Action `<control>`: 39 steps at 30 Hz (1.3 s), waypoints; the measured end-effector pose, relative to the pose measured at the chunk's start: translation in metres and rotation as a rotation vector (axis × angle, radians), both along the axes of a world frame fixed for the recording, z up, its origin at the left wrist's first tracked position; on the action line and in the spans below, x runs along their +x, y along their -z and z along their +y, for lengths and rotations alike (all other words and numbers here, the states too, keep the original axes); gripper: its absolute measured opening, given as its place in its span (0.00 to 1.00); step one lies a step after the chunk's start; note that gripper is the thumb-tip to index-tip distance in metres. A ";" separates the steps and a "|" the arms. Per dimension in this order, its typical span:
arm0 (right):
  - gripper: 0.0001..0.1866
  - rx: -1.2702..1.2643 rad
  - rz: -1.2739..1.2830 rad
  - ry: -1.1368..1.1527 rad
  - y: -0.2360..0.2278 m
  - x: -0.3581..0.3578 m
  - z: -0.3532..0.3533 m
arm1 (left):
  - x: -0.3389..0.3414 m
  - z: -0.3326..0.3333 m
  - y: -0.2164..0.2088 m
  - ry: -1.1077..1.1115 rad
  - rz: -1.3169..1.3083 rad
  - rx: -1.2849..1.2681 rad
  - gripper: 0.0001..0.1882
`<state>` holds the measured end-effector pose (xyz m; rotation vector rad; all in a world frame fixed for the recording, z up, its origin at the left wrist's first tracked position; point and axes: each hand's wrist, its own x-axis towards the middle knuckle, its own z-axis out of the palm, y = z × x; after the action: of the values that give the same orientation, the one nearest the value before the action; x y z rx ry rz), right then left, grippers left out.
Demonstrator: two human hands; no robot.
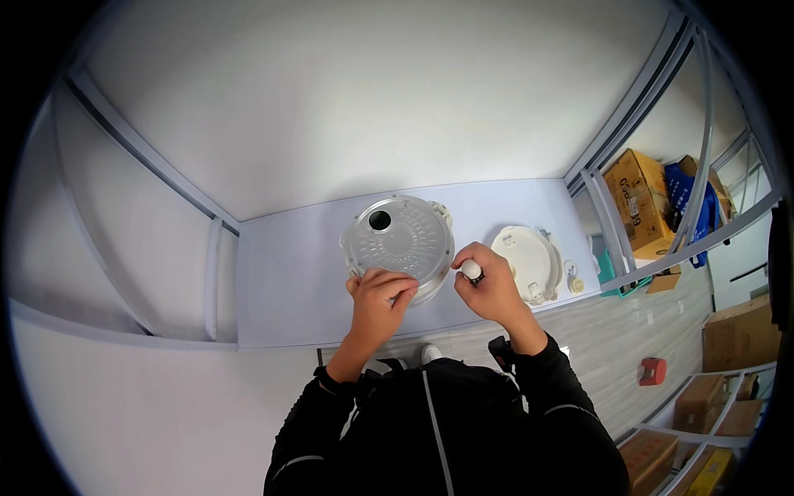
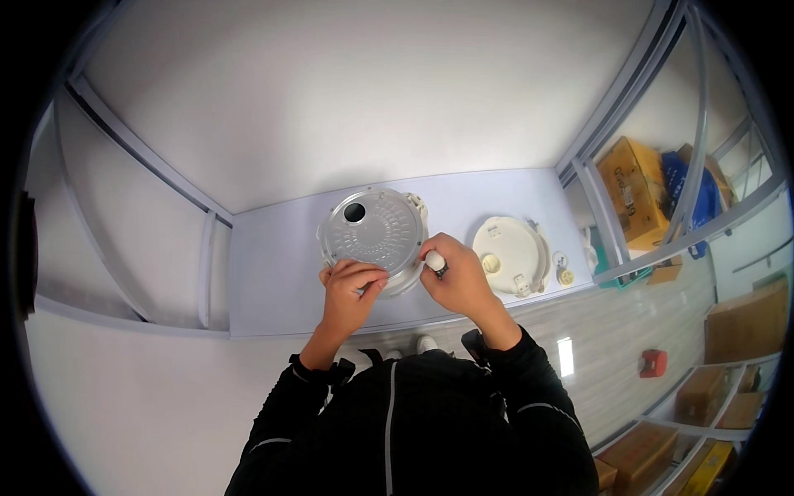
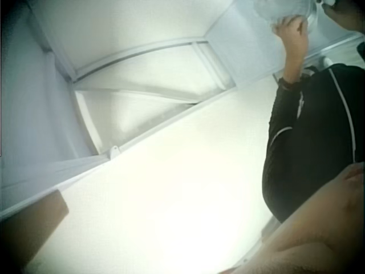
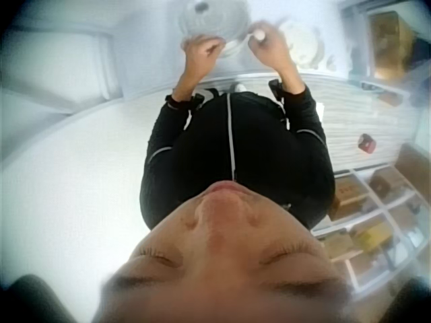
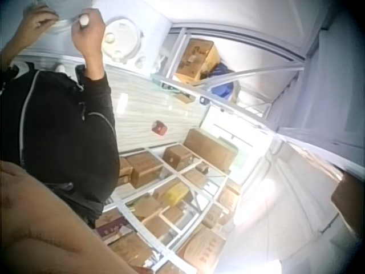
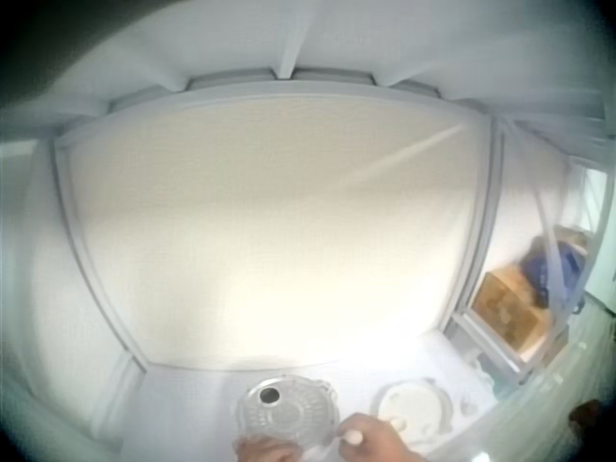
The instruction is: The person uses a screwdriver to fasten screws into a white cylindrical appliance and its lid on a white shelf. They tighten multiple screws on the lid and then place the lid onto the appliance body.
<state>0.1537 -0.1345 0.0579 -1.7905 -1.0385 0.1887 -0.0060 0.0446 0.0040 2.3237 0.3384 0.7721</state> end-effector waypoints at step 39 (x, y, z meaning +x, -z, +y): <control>0.21 0.517 -0.159 -0.148 -0.017 -0.002 0.007 | 0.001 -0.007 0.010 -0.055 -0.096 0.083 0.05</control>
<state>0.1513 -0.1273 0.0753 -1.2759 -1.2053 -0.1274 -0.0055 0.0373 -0.0063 2.3532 0.3342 0.9380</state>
